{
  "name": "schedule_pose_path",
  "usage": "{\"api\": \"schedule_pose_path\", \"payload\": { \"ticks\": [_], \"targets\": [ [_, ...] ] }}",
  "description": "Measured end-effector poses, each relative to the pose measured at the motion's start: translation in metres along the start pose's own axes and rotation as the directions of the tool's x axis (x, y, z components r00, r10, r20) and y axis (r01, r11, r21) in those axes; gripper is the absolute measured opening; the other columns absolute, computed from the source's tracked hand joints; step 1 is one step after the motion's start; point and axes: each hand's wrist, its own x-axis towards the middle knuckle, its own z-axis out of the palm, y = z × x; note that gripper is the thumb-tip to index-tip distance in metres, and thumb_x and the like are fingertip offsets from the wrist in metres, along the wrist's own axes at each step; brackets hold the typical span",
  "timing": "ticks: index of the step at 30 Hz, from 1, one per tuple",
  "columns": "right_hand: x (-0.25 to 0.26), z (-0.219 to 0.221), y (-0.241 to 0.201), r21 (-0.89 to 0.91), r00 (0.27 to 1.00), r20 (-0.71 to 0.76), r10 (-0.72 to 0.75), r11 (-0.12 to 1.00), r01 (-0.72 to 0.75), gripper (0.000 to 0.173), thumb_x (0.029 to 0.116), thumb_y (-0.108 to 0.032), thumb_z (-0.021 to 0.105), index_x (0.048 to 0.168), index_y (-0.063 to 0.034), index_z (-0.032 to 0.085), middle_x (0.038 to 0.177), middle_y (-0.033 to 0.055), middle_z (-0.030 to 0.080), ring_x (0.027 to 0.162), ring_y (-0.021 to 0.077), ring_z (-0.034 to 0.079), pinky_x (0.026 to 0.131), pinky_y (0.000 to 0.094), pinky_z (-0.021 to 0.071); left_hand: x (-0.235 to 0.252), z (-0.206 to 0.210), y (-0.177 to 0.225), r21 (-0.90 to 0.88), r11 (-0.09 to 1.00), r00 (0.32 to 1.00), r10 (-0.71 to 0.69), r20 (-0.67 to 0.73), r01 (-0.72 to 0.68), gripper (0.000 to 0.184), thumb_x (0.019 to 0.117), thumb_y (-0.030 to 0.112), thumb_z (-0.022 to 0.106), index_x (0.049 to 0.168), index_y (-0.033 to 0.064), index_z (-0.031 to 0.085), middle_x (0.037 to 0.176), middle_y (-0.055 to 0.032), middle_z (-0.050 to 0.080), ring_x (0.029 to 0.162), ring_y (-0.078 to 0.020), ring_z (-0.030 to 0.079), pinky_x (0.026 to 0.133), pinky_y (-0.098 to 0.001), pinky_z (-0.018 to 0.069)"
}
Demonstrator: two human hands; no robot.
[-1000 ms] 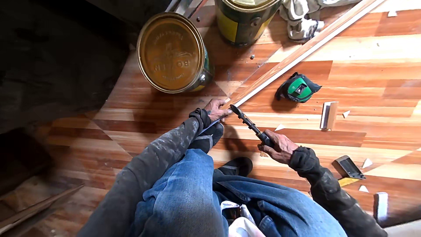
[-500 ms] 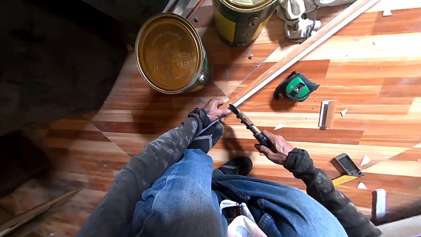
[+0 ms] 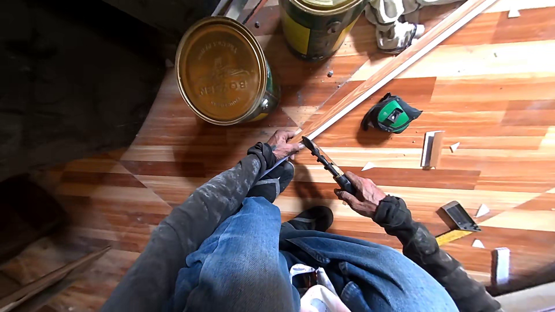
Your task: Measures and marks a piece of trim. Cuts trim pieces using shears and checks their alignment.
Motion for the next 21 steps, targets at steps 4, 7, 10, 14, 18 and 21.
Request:
{"api": "schedule_pose_path", "payload": {
  "ticks": [4,7,10,14,18,21],
  "targets": [
    [0.0,0.001,0.0,-0.021,1.0,-0.025,-0.007,1.0,0.007,0.042,0.0976,-0.036,0.059,0.12,-0.0001,0.059,0.088,0.0159,0.066,0.079,0.031,0.067,0.073,0.0524,0.054,0.0,-0.001,0.0,0.0,1.0,1.0,-0.008,0.007,0.008,0.018,0.0965,0.011,0.071,0.106,-0.0042,0.067,0.073,-0.0103,0.068,0.052,-0.011,0.061,0.054,-0.026,0.0548],
    [0.0,0.004,-0.001,-0.052,0.999,-0.054,0.003,0.999,-0.005,0.041,0.0977,-0.035,0.059,0.119,0.0008,0.06,0.087,0.0174,0.067,0.08,0.0335,0.068,0.073,0.054,0.0541,0.0,-0.001,-0.001,-0.014,1.0,1.0,-0.006,0.012,0.006,0.018,0.0965,0.011,0.07,0.107,-0.0041,0.067,0.074,-0.0099,0.069,0.052,-0.0106,0.061,0.053,-0.0255,0.0544],
    [-0.001,0.006,-0.003,-0.079,0.997,-0.078,0.014,0.997,-0.021,0.04,0.0973,-0.036,0.059,0.116,0.0,0.061,0.085,0.0166,0.067,0.078,0.0336,0.069,0.072,0.0545,0.0544,0.0,-0.001,0.0,-0.001,1.0,1.0,-0.003,0.018,0.003,0.018,0.0964,0.011,0.071,0.105,-0.0038,0.067,0.074,-0.01,0.069,0.052,-0.011,0.062,0.053,-0.0259,0.0547],
    [-0.002,0.008,-0.004,-0.098,0.995,-0.091,0.036,0.994,-0.045,0.042,0.0973,-0.037,0.058,0.117,-0.0003,0.061,0.087,0.0177,0.068,0.08,0.0361,0.07,0.073,0.0573,0.0545,0.0,-0.002,-0.003,-0.004,1.0,1.0,0.028,0.015,-0.028,0.019,0.096,0.011,0.071,0.106,-0.0047,0.068,0.073,-0.0106,0.069,0.052,-0.0116,0.062,0.054,-0.0268,0.0555],
    [-0.001,0.008,-0.008,-0.069,0.996,-0.076,0.052,0.996,-0.058,0.045,0.0982,-0.041,0.057,0.119,-0.0011,0.06,0.09,0.0174,0.068,0.083,0.0357,0.069,0.075,0.0578,0.054,-0.001,-0.003,-0.001,-0.02,1.0,0.999,0.016,0.041,-0.015,0.02,0.0958,0.011,0.071,0.108,-0.0041,0.068,0.075,-0.0105,0.069,0.053,-0.0113,0.062,0.055,-0.0262,0.0557],
    [-0.001,0.005,-0.011,-0.038,0.997,-0.061,0.048,0.998,-0.05,0.045,0.0992,-0.041,0.057,0.12,-0.0017,0.06,0.089,0.0159,0.068,0.082,0.0333,0.069,0.075,0.0552,0.0545,-0.003,-0.002,0.002,-0.022,1.0,0.998,-0.002,0.062,0.004,0.02,0.0959,0.01,0.071,0.109,-0.004,0.068,0.076,-0.0111,0.07,0.054,-0.0118,0.063,0.057,-0.0266,0.0567]
  ]
}}
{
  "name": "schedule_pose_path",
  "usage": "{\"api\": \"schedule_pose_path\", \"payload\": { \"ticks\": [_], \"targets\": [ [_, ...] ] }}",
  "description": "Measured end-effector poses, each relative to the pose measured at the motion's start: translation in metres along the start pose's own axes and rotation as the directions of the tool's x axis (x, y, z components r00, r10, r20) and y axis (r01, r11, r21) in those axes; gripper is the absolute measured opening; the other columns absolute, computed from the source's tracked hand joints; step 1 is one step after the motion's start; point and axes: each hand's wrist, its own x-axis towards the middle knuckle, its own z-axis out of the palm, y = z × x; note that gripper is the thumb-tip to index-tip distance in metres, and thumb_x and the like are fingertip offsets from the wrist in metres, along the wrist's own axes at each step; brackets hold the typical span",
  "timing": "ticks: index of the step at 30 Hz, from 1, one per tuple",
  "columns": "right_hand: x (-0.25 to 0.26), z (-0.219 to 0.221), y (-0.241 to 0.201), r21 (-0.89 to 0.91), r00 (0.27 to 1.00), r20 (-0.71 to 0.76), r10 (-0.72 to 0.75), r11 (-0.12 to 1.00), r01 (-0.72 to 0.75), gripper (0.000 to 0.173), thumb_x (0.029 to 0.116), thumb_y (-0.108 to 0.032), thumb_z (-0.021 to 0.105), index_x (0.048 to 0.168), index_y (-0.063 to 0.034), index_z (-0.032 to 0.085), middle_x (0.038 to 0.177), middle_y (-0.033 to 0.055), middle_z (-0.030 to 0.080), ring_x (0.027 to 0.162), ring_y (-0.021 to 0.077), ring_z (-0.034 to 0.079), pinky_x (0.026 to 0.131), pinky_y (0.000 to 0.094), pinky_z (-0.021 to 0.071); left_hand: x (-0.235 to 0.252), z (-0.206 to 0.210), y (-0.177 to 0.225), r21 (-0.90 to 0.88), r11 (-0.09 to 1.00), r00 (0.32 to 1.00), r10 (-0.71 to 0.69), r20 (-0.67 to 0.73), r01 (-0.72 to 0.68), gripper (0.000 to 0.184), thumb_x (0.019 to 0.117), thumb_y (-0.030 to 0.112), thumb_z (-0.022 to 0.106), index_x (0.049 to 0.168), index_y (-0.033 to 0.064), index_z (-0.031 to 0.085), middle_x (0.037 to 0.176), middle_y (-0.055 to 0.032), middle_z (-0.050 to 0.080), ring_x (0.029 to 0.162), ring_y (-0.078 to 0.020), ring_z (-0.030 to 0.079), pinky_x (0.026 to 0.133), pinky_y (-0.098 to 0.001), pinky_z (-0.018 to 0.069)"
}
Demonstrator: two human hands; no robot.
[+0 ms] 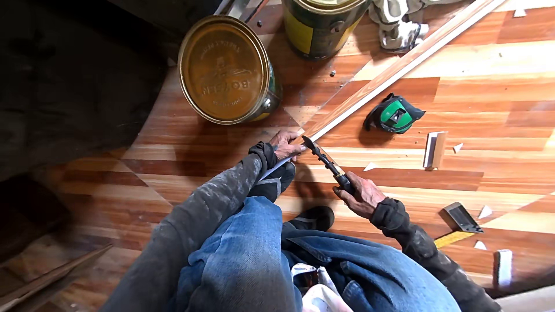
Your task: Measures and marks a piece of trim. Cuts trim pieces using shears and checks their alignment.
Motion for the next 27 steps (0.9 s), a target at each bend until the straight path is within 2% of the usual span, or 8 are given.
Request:
{"api": "schedule_pose_path", "payload": {
  "ticks": [5,10,13,19,27],
  "targets": [
    [-0.001,0.003,-0.002,-0.014,1.0,0.001,-0.007,1.0,0.007,0.044,0.0993,-0.041,0.056,0.118,-0.0007,0.06,0.088,0.0163,0.067,0.08,0.0333,0.068,0.073,0.0545,0.0543,0.0,0.0,-0.003,-0.015,1.0,1.0,0.015,0.021,-0.015,0.018,0.0956,0.009,0.071,0.108,-0.0042,0.068,0.072,-0.01,0.069,0.052,-0.011,0.062,0.055,-0.0254,0.0559],
    [-0.001,0.007,-0.002,-0.04,1.0,-0.027,-0.002,0.999,0.001,0.043,0.0989,-0.039,0.057,0.118,-0.0002,0.061,0.087,0.017,0.068,0.08,0.0345,0.069,0.072,0.0552,0.0545,-0.002,0.001,0.0,-0.017,1.0,1.0,-0.015,0.02,0.015,0.021,0.0965,0.01,0.071,0.112,-0.0036,0.068,0.075,-0.0091,0.069,0.053,-0.01,0.062,0.054,-0.0244,0.0551],
    [-0.003,0.007,-0.002,-0.026,0.999,-0.033,-0.001,1.0,0.0,0.045,0.0991,-0.04,0.057,0.118,-0.0001,0.061,0.088,0.017,0.068,0.081,0.0345,0.069,0.073,0.0554,0.0546,-0.002,0.0,0.001,-0.01,1.0,1.0,-0.008,0.029,0.009,0.02,0.0965,0.011,0.071,0.11,-0.0027,0.068,0.075,-0.0091,0.069,0.053,-0.0104,0.062,0.053,-0.0247,0.0546],
    [-0.003,0.002,-0.003,0.05,0.999,-0.024,-0.025,0.998,0.027,0.045,0.0998,-0.042,0.056,0.117,-0.0006,0.061,0.088,0.0147,0.067,0.08,0.0292,0.068,0.074,0.0507,0.0545,-0.003,0.001,0.005,0.004,1.0,0.999,0.006,0.035,-0.006,0.018,0.0963,0.01,0.07,0.109,-0.0034,0.068,0.075,-0.0091,0.07,0.054,-0.0101,0.063,0.054,-0.0243,0.0555],
    [-0.005,-0.003,-0.008,-0.033,0.999,-0.037,0.004,0.999,-0.005,0.045,0.0981,-0.046,0.056,0.11,-0.0026,0.063,0.083,0.0139,0.066,0.076,0.0309,0.068,0.07,0.0532,0.0538,-0.002,0.001,0.0,0.008,0.999,0.998,0.037,0.05,-0.038,0.02,0.0962,0.009,0.07,0.11,-0.0046,0.068,0.078,-0.0108,0.07,0.054,-0.0117,0.063,0.055,-0.0262,0.0563]
  ]
}}
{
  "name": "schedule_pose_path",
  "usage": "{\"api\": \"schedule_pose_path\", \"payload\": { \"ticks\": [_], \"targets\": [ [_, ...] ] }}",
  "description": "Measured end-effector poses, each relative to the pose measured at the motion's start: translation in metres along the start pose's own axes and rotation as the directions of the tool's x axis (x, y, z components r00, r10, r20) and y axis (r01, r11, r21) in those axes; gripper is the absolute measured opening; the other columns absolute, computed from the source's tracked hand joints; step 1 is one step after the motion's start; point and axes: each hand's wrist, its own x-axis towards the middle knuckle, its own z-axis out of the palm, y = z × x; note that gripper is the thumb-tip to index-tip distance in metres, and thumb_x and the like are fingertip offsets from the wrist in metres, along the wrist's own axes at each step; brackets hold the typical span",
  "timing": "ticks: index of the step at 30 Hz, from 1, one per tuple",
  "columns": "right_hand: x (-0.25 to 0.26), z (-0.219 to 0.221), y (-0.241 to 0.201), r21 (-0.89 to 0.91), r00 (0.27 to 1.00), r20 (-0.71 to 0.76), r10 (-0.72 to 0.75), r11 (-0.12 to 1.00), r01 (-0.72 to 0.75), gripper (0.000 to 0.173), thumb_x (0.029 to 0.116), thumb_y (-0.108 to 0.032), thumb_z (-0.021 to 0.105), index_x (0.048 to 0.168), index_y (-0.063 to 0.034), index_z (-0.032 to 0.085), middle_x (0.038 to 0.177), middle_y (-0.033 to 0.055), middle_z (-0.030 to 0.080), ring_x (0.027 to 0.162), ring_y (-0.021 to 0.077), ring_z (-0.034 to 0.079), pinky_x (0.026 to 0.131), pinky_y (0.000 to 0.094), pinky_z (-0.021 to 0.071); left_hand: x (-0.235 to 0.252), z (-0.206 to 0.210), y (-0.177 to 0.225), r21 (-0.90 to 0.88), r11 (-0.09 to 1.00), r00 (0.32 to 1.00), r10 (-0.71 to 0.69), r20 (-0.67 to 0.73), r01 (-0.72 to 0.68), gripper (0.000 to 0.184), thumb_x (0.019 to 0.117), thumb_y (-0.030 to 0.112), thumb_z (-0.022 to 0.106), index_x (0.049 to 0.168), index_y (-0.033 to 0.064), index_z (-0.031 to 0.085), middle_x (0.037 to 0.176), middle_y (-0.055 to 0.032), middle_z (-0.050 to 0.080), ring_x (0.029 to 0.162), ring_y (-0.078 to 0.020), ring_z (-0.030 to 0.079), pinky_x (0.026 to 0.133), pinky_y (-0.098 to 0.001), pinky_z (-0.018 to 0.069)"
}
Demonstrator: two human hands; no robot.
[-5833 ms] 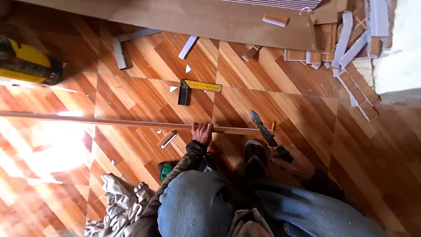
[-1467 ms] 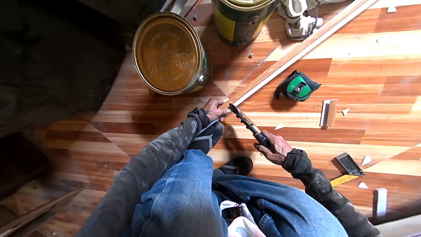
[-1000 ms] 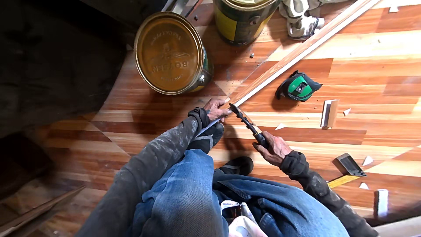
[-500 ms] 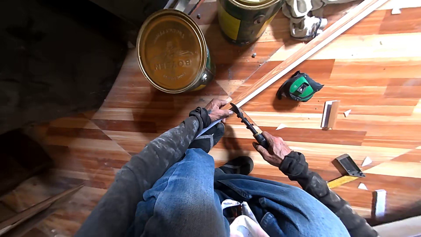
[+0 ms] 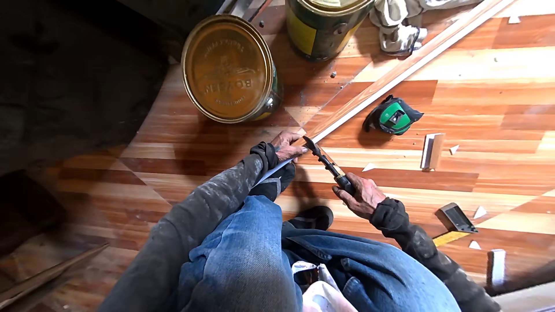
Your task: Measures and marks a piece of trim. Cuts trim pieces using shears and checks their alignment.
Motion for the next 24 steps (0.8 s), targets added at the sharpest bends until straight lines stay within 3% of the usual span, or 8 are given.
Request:
{"api": "schedule_pose_path", "payload": {
  "ticks": [6,9,12,24],
  "targets": [
    [-0.002,0.005,-0.004,-0.044,0.998,-0.054,0.028,0.999,-0.03,0.048,0.0974,-0.05,0.056,0.102,-0.003,0.064,0.079,0.0137,0.066,0.074,0.0325,0.067,0.066,0.0552,0.0525,-0.002,0.0,0.001,0.001,1.0,1.0,0.018,-0.001,-0.018,0.019,0.0957,0.008,0.071,0.109,-0.0044,0.068,0.078,-0.0103,0.07,0.055,-0.0106,0.063,0.056,-0.0253,0.0568],
    [-0.006,0.0,-0.013,-0.106,0.995,-0.055,0.081,0.991,-0.087,0.046,0.0978,-0.046,0.057,0.103,-0.0014,0.067,0.083,0.0177,0.069,0.08,0.0374,0.07,0.071,0.0585,0.0535,-0.003,0.0,0.003,-0.018,0.999,0.999,0.032,0.003,-0.032,0.02,0.0954,0.009,0.071,0.111,-0.0037,0.069,0.08,-0.0102,0.071,0.056,-0.0105,0.065,0.057,-0.0256,0.058],
    [-0.009,-0.002,-0.01,-0.129,0.994,-0.094,0.048,0.99,-0.06,0.05,0.0969,-0.05,0.056,0.099,-0.0014,0.067,0.079,0.017,0.068,0.076,0.0371,0.069,0.067,0.0585,0.0521,-0.006,0.0,0.007,-0.028,0.999,0.999,0.044,0.005,-0.044,0.02,0.0953,0.008,0.071,0.111,-0.0031,0.069,0.081,-0.0102,0.072,0.057,-0.0111,0.065,0.058,-0.0263,0.0589],
    [-0.029,-0.003,-0.02,-0.14,0.994,-0.053,0.092,0.985,-0.099,0.057,0.1,-0.056,0.051,0.104,-0.0009,0.065,0.084,0.0183,0.068,0.081,0.038,0.069,0.071,0.059,0.0525,-0.013,0.006,0.011,0.023,0.992,0.992,0.123,0.018,-0.123,0.017,0.0955,0.01,0.07,0.106,-0.0033,0.071,0.078,-0.0103,0.073,0.056,-0.0121,0.067,0.06,-0.0282,0.0599]
  ]
}}
